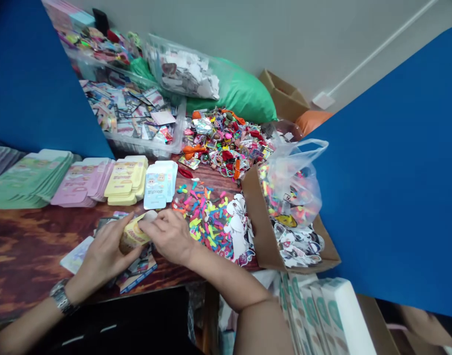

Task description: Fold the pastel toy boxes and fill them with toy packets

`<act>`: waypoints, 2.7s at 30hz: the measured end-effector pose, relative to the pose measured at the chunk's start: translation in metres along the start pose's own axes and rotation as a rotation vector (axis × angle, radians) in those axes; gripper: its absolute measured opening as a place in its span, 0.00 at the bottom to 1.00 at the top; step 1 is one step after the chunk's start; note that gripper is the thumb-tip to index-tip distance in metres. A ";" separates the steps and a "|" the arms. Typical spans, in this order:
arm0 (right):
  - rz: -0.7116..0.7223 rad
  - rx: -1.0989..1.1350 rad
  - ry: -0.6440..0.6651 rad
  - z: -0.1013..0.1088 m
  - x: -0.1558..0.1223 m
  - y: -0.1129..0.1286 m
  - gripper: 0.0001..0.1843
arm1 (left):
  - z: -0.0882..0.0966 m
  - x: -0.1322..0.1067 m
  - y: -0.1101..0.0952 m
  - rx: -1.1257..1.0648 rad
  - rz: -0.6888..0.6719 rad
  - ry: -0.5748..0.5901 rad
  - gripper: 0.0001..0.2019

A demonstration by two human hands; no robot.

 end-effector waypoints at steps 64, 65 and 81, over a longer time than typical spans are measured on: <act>0.208 0.021 0.130 0.018 0.030 0.037 0.17 | 0.036 -0.018 -0.011 -0.309 0.174 -0.077 0.42; 0.211 0.051 0.142 0.018 0.030 0.038 0.18 | 0.037 -0.018 -0.012 -0.308 0.159 -0.072 0.42; 0.192 0.089 0.097 0.023 0.021 0.039 0.15 | 0.038 -0.019 -0.014 -0.250 0.056 -0.064 0.44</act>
Point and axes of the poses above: each hand's wrist, its own x-axis towards the middle knuckle, its own z-axis out of the back of the hand, y = z × x, the point moved 4 cm from there along x, towards the middle knuckle
